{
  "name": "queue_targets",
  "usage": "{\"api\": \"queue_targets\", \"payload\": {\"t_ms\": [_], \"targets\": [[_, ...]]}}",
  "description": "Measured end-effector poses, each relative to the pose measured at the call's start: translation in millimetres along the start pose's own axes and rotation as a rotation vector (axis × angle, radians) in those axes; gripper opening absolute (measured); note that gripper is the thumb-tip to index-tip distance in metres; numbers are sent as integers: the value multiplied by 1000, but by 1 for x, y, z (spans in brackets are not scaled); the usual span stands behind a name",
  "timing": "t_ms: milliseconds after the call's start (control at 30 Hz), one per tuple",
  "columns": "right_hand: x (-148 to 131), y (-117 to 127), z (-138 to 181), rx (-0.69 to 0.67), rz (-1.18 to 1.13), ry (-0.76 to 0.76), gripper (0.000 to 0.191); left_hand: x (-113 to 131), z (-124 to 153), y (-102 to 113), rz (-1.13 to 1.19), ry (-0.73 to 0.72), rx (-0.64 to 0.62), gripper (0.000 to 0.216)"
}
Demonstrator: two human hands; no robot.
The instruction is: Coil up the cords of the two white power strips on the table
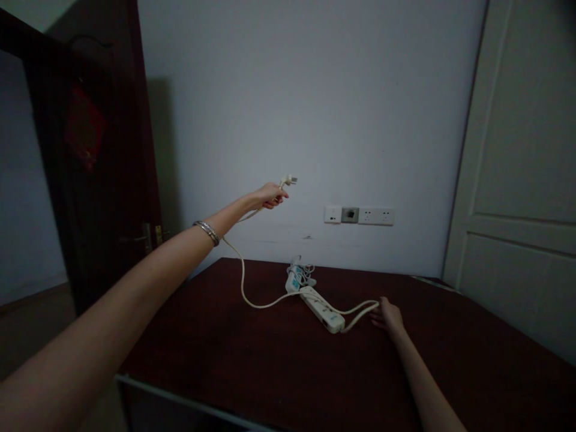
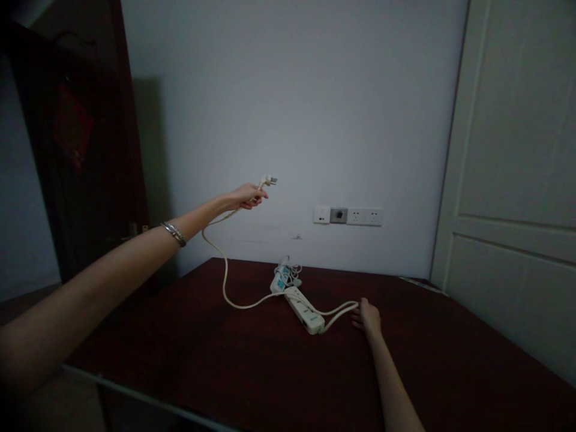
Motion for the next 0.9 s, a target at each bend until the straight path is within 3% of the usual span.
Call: {"api": "queue_targets", "payload": {"t_ms": [200,367,533,700,900], "targets": [[-17,30,-3,263,132,242,6,-32,27,-39,-41,-79,-120,8],[-33,36,11,374,194,401,14,-71,57,-69,194,-22,-67,15],[-49,31,25,400,215,574,27,-134,82,-115,546,90,-39,29],[-79,1,71,219,214,934,21,-203,95,-155,756,244,109,31],[-114,-4,128,380,366,1274,21,-233,112,-183,841,325,138,27]]}}
Point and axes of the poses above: each hand's wrist, its own z-axis away from the middle knuckle, its own y-axis out of the back of the hand, x = y × z, the point moved 8 cm from there along -z, towards the middle knuckle, and after that the axes turned 14 degrees about x, right-handed, at the moved point
